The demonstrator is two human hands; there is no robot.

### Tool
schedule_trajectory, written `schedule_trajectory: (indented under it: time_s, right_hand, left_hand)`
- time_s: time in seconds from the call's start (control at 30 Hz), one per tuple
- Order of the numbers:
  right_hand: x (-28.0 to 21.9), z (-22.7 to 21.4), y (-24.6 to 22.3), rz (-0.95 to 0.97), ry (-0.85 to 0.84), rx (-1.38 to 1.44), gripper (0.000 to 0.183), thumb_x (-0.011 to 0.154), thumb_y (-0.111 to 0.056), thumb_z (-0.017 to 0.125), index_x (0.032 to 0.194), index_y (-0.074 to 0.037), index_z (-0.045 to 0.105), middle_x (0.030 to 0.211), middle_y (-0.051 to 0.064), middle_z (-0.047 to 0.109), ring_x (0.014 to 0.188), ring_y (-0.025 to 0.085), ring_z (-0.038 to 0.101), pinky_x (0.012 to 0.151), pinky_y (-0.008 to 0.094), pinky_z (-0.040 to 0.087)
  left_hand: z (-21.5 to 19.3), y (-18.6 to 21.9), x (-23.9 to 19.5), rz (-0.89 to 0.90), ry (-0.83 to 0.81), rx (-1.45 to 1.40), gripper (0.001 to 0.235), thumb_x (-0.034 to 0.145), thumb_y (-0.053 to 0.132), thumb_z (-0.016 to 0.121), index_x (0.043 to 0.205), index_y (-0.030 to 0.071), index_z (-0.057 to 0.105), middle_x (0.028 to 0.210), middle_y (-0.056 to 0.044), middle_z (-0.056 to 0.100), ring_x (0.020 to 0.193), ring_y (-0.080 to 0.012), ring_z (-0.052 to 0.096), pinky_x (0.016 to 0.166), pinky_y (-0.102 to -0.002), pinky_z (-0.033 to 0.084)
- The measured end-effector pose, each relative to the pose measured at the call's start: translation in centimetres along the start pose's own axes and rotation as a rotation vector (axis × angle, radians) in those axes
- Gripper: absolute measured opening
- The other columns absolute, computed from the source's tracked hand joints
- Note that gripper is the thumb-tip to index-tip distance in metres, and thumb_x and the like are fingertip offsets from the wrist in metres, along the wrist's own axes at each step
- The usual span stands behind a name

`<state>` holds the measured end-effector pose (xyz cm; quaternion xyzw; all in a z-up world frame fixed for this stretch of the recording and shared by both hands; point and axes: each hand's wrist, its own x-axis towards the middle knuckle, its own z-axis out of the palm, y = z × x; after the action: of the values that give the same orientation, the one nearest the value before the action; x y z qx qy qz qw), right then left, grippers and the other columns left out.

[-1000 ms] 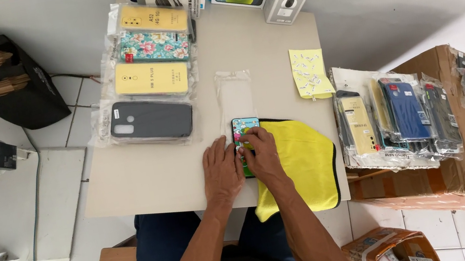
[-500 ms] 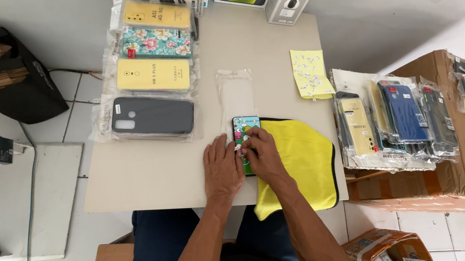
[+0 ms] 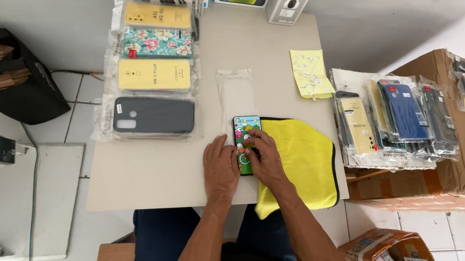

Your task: Cleaning a phone case with a cloth and placing it into a plastic protective sleeve.

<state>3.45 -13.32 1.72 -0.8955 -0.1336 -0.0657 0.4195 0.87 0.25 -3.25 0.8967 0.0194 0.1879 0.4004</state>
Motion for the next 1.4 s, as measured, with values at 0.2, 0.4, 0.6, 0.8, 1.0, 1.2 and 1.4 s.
schedule_trajectory:
  time_s: [0.2, 0.4, 0.6, 0.8, 1.0, 1.2, 1.4]
  right_hand:
    - [0.2, 0.2, -0.1, -0.019, 0.031, 0.024, 0.009, 0.09, -0.017, 0.077, 0.099, -0.018, 0.078, 0.131, 0.006, 0.063, 0.118, 0.029, 0.061, 0.107, 0.045, 0.046]
    - [0.4, 1.4, 1.5, -0.078, 0.132, -0.031, 0.004, 0.086, -0.019, 0.08, 0.089, -0.019, 0.077, 0.125, 0.007, 0.066, 0.109, 0.03, 0.064, 0.101, 0.043, 0.049]
    - [0.7, -0.7, 0.0, 0.129, 0.104, 0.342, 0.006, 0.097, -0.014, 0.071, 0.095, -0.01, 0.075, 0.121, 0.011, 0.07, 0.114, 0.028, 0.068, 0.101, 0.041, 0.051]
    - [1.7, -3.5, 2.1, 0.19, 0.078, 0.447, 0.01, 0.091, -0.009, 0.079, 0.099, -0.003, 0.076, 0.111, 0.017, 0.074, 0.108, 0.027, 0.072, 0.096, 0.041, 0.056]
    - [4.9, -9.3, 9.1, 0.212, 0.197, 0.224, 0.005, 0.095, -0.015, 0.07, 0.099, -0.012, 0.072, 0.101, 0.003, 0.077, 0.095, 0.014, 0.071, 0.086, 0.028, 0.058]
    - [11.7, -16.8, 11.6, 0.361, 0.242, -0.08, 0.006, 0.1, -0.009, 0.061, 0.1, -0.01, 0.067, 0.104, 0.008, 0.069, 0.094, 0.02, 0.065, 0.086, 0.03, 0.058]
    - [17.8, -19.2, 18.5, 0.373, 0.255, -0.327, 0.008, 0.096, -0.011, 0.069, 0.099, -0.007, 0.076, 0.109, 0.013, 0.069, 0.102, 0.03, 0.063, 0.088, 0.043, 0.05]
  left_hand:
    - [0.3, -0.5, -0.1, 0.046, -0.025, 0.081, 0.018, 0.104, 0.034, 0.055, 0.106, 0.018, 0.065, 0.138, -0.002, 0.059, 0.139, -0.0234, 0.049, 0.121, -0.044, 0.03]
    - [-1.1, 0.0, 0.4, 0.023, -0.131, 0.073, 0.023, 0.105, 0.034, 0.05, 0.105, 0.017, 0.065, 0.138, -0.005, 0.06, 0.139, -0.0285, 0.049, 0.12, -0.047, 0.031]
    - [-1.3, 0.7, 0.2, 0.018, -0.159, 0.177, 0.038, 0.099, 0.05, 0.054, 0.123, 0.021, 0.06, 0.144, -0.004, 0.055, 0.144, -0.0249, 0.044, 0.123, -0.046, 0.027]
    - [-2.1, 1.8, 0.6, -0.026, -0.234, 0.21, 0.046, 0.099, 0.054, 0.05, 0.131, 0.021, 0.056, 0.147, -0.004, 0.051, 0.146, -0.0245, 0.04, 0.125, -0.047, 0.024]
    - [-2.8, 3.0, 1.1, 0.11, -0.154, 0.248, 0.058, 0.097, 0.042, 0.047, 0.147, 0.014, 0.048, 0.165, -0.013, 0.034, 0.153, -0.0339, 0.029, 0.119, -0.052, 0.026]
    - [-1.6, 2.0, 1.1, 0.086, -0.291, 0.324, 0.066, 0.101, 0.054, 0.035, 0.153, 0.014, 0.041, 0.164, -0.007, 0.034, 0.155, -0.0279, 0.023, 0.124, -0.05, 0.014]
    - [-1.7, 2.4, 1.7, 0.015, -0.382, 0.319, 0.069, 0.098, 0.055, 0.039, 0.155, 0.018, 0.037, 0.166, -0.004, 0.031, 0.156, -0.0257, 0.018, 0.124, -0.049, 0.009]
